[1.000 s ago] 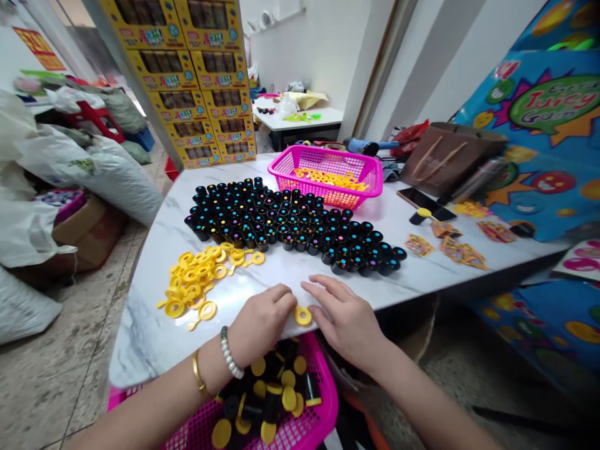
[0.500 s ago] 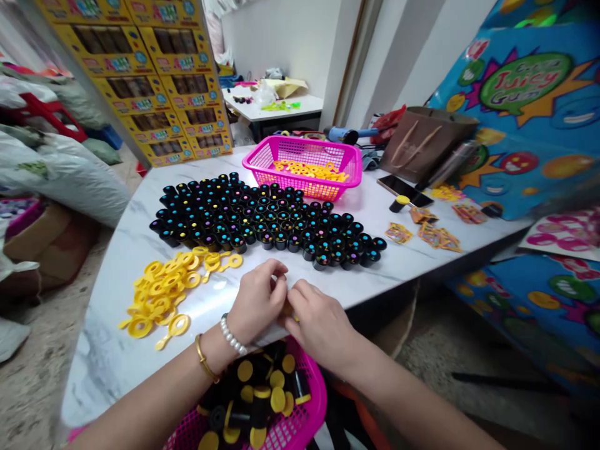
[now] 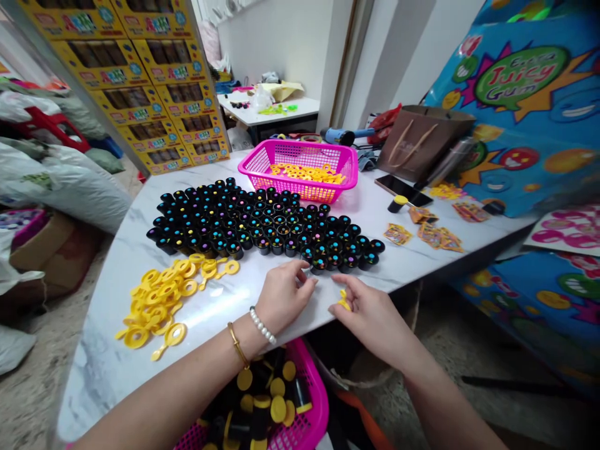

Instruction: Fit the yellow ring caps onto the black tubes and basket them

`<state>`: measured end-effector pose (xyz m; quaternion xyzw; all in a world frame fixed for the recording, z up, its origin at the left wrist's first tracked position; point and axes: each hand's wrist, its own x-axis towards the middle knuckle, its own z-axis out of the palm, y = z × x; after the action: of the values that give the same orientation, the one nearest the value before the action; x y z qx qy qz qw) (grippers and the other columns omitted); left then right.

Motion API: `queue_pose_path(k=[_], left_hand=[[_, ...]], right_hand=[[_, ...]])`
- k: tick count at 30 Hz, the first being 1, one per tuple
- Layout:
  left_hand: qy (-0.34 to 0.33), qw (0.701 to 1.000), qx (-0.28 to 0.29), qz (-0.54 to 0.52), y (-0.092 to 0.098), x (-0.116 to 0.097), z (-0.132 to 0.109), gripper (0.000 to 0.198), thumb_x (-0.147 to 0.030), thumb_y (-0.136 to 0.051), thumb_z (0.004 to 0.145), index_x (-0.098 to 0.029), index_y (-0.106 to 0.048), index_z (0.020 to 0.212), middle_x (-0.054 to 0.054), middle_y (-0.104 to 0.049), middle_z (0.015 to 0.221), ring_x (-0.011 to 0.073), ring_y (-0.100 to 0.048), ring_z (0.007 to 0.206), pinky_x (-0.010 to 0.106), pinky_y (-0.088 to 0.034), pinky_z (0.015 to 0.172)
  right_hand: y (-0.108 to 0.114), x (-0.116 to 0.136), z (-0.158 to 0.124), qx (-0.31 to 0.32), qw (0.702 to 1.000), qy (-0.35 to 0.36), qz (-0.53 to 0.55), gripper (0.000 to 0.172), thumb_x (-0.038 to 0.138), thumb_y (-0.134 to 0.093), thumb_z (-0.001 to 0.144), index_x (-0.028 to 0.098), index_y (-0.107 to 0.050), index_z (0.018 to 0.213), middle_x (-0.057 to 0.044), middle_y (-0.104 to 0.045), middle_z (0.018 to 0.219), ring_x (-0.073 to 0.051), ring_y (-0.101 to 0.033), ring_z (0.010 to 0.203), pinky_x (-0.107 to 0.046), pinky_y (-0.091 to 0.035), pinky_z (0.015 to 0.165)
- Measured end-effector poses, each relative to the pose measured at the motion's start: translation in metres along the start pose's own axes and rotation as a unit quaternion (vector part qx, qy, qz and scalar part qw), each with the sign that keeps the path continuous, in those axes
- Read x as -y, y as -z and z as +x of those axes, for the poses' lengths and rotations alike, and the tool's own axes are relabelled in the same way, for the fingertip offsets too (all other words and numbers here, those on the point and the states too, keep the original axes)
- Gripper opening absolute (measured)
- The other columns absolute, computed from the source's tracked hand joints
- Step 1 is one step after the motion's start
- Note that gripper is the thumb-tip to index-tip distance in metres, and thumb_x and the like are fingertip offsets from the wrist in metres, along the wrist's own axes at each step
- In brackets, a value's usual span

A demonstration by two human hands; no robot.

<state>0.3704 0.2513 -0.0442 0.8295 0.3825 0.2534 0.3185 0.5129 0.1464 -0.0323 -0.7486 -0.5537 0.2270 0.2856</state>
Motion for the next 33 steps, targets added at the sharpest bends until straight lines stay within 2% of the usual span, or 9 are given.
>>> queue_pose_path(k=[4,11,15,19,26,29,33], left_hand=[[0.004,1.0,-0.005,-0.001,-0.001,0.001,0.0,0.024,-0.025,-0.06,0.08,-0.017,-0.064,0.103,0.001,-0.067,0.076,0.0141,-0.06,0.064,0.025,-0.044,0.062],[0.035,0.999,-0.009,-0.021,0.006,-0.001,-0.005,0.02,-0.034,-0.064,0.078,-0.017,-0.056,0.084,-0.002,-0.058,0.066,0.0133,-0.054,0.06,0.023,-0.038,0.056],[0.031,1.0,-0.001,0.0,0.002,-0.001,-0.004,0.022,-0.037,-0.064,0.079,-0.018,-0.054,0.082,-0.002,-0.055,0.064,0.0138,-0.052,0.06,0.024,-0.036,0.056],[-0.002,0.999,-0.004,0.044,-0.007,0.0,0.0,0.023,-0.039,-0.061,0.081,-0.018,-0.057,0.087,0.001,-0.058,0.072,0.0163,-0.053,0.066,0.026,-0.037,0.06],[0.002,0.999,-0.018,0.045,-0.006,0.004,-0.003,0.021,-0.036,-0.057,0.084,-0.017,-0.059,0.074,0.002,-0.059,0.068,0.0156,-0.054,0.064,0.026,-0.038,0.06],[0.001,1.0,-0.024,0.02,-0.003,0.006,-0.006,0.019,-0.033,-0.057,0.084,-0.017,-0.061,0.076,0.002,-0.061,0.068,0.0154,-0.055,0.064,0.026,-0.04,0.061],[-0.008,1.0,-0.023,-0.013,-0.001,0.007,-0.006,0.017,-0.03,-0.058,0.084,-0.017,-0.066,0.09,0.003,-0.064,0.071,0.0155,-0.057,0.064,0.026,-0.042,0.062]], right_hand=[[-0.002,0.005,0.006,0.011,1.0,0.013,0.014,0.056,0.02,-0.055,0.078,0.012,-0.051,0.133,0.002,-0.058,0.067,-0.016,-0.056,0.059,-0.025,-0.041,0.06],[-0.012,0.012,0.003,0.021,0.999,0.042,0.021,0.052,0.023,-0.045,0.086,0.014,-0.047,0.137,-0.001,-0.06,0.067,-0.016,-0.05,0.052,-0.027,-0.041,0.057],[-0.013,0.009,0.003,0.018,0.999,0.023,0.021,0.049,0.025,-0.046,0.085,0.011,-0.05,0.132,-0.002,-0.061,0.069,-0.017,-0.052,0.054,-0.027,-0.041,0.057],[-0.009,0.008,0.004,0.05,0.998,0.022,0.028,0.038,0.025,-0.046,0.086,0.015,-0.057,0.121,0.0,-0.06,0.066,-0.016,-0.052,0.054,-0.025,-0.038,0.053],[-0.009,-0.003,0.004,0.048,0.997,-0.002,0.066,0.036,0.033,-0.048,0.088,0.017,-0.057,0.118,0.004,-0.052,0.059,-0.014,-0.048,0.049,-0.023,-0.034,0.047],[-0.009,-0.008,0.006,0.026,0.996,-0.021,0.078,0.042,0.035,-0.049,0.087,0.016,-0.054,0.124,0.005,-0.05,0.059,-0.013,-0.047,0.048,-0.023,-0.035,0.047],[-0.008,-0.007,0.012,0.032,0.996,-0.011,0.078,0.047,0.031,-0.05,0.086,0.015,-0.051,0.131,0.004,-0.051,0.059,-0.013,-0.047,0.049,-0.022,-0.033,0.046]])
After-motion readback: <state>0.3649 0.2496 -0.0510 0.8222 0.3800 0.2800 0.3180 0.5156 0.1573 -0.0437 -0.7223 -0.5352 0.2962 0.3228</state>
